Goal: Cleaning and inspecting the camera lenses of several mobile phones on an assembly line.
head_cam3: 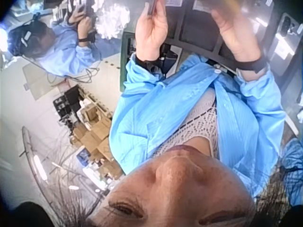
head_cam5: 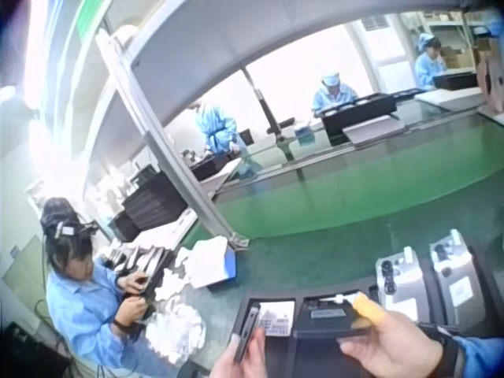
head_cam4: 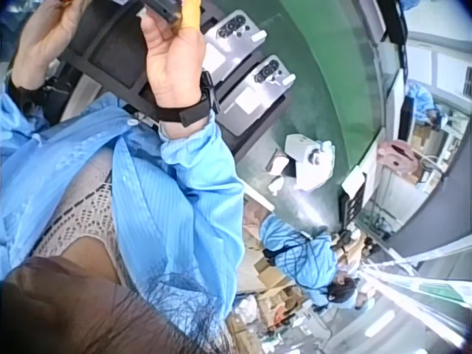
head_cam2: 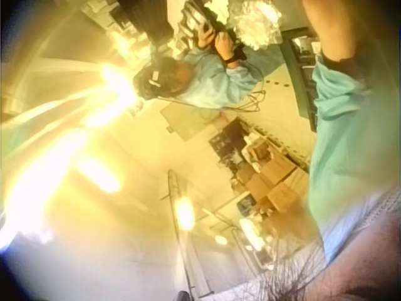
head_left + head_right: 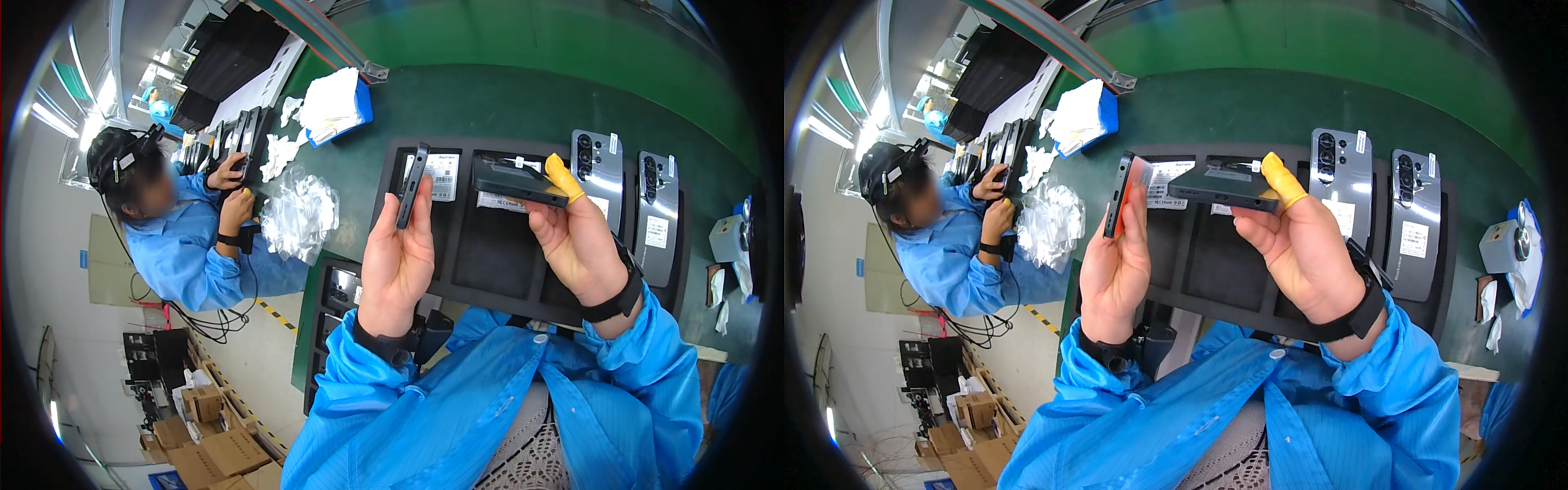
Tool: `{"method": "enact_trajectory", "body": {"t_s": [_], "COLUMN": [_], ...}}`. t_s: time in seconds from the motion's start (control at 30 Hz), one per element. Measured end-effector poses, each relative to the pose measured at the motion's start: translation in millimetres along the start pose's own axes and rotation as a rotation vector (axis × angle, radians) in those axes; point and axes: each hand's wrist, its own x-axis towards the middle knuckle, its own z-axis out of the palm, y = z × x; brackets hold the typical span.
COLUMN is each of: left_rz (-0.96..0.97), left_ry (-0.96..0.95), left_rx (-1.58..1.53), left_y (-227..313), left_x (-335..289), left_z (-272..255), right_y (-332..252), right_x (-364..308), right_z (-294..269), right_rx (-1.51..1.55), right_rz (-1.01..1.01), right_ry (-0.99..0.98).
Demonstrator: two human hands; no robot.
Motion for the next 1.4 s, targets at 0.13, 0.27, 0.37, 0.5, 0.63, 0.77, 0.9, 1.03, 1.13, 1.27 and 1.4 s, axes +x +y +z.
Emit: {"method": "enact_trajectory", "body": {"t_s": [0.13,0.27,0.37,0.5,0.63,0.77,0.9,1.03,1.13,1.27,1.4], "left_rz": [-0.003,0.022,0.084,0.276,0.387,0.511,0.605,0.510,0.389,0.203,0.158], "left_ry": [-0.011,0.030,0.259,0.250,0.156,0.034,-0.016,0.029,0.057,0.061,0.028], "left_rx": [0.092,0.183,0.521,1.281,1.664,2.251,2.409,2.390,2.331,2.177,2.166], "left_y": [-1,-1,-1,-16,-29,-43,-53,-59,-62,-63,-60], "left_x": [4,4,1,-10,-11,-1,2,2,-6,-16,-15], "left_z": [1,2,2,15,17,12,6,12,11,3,-4], "right_y": [-2,-7,-15,-10,-17,-7,-10,-11,-11,-10,-12], "right_x": [-2,-2,-17,-25,-26,-30,-29,-29,-29,-26,-26], "right_z": [1,-2,6,-18,-34,-25,-20,-22,-24,-28,-28], "right_rx": [0.106,0.190,0.070,-0.094,-0.053,-0.229,-0.219,-0.243,-0.279,-0.211,-0.184], "right_rz": [-0.011,0.080,0.139,0.032,0.210,0.067,0.068,0.059,0.045,0.060,0.043], "right_ry": [-0.023,-0.083,-0.017,-0.032,-0.214,-0.078,0.005,0.028,0.012,-0.019,-0.011]}}
